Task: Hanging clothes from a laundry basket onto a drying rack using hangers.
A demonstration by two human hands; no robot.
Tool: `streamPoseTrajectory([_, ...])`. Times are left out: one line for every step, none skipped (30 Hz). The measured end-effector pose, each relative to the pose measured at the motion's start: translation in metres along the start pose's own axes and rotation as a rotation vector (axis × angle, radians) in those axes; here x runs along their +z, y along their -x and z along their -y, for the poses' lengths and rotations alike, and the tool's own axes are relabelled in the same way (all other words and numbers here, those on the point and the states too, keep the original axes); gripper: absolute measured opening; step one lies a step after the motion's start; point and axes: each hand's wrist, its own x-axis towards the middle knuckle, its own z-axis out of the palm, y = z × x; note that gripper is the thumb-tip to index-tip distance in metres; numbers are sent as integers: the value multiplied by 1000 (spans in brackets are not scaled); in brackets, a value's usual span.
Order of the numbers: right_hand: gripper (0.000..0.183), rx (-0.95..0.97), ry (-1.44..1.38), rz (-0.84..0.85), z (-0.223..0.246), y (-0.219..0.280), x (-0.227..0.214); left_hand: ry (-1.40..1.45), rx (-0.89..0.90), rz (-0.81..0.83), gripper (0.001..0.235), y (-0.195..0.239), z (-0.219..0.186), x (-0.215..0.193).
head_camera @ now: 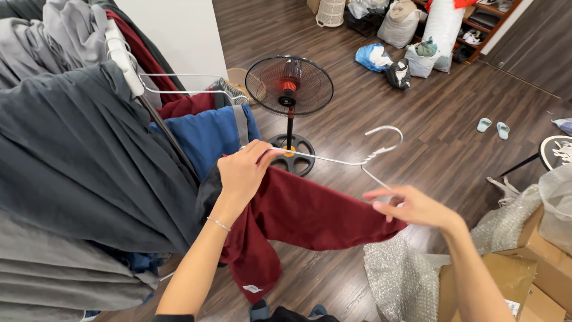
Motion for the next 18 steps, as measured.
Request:
streamPoseTrajectory([48,45,43,55,-4,-4,6,-9,-5,25,14,0,0,3])
streamPoseTrajectory([48,89,86,111,-8,-8,11,-18,-10,50,16,0,1,7])
streamPoseTrajectory([48,88,88,116,-17,-9,13,-20,-15,50,16,-2,3,10])
streamPoseTrajectory([53,123,-79,99,-26,-9,16,3,-18,66,17,-3,5,13])
streamPoseTrajectory([61,161,-251,84,-35,-8,20,27,-23,87,19,-3,6,15])
streamPoseTrajectory([61,165,-253,92,-36,-7,25,24,-30,92,19,-1,9,20])
streamPoseTrajectory([64,148,-256,53,-36,-7,28,64,-46,134,19,-1,13,24])
streamPoseTrajectory([68,130,-260,14,-36,-7,32,104,-62,176,20,-1,17,29])
streamPoseTrajectory([68,134,-261,22,-36,-4,33,102,-69,179,20,-2,17,26])
streamPoseTrajectory([67,199,-348,-47,-36,-2,35,142,-63,261,23,-4,16,23])
streamPoseTrajectory([68,266,-437,-118,-36,1,37,183,-53,344,30,-6,16,20])
streamPoseTrajectory([68,270,-439,-114,-41,3,41,183,-57,348,30,-6,18,18])
streamPoseTrajectory([69,328,-483,-146,-45,5,44,207,-11,436,40,-7,19,16])
streamPoseTrajectory([70,387,-527,-178,-49,8,46,232,37,524,51,-8,21,14])
streamPoseTrajectory([70,389,-529,-178,-43,8,51,233,37,526,51,-11,20,11])
streamPoseTrajectory([65,379,-630,-248,-38,8,55,272,12,629,55,-13,19,9])
streamPoseTrajectory([60,369,-732,-319,-33,9,60,312,-13,735,60,-15,17,5])
streamPoseTrajectory([60,374,-736,-320,-33,8,71,313,-13,741,60,-14,15,5])
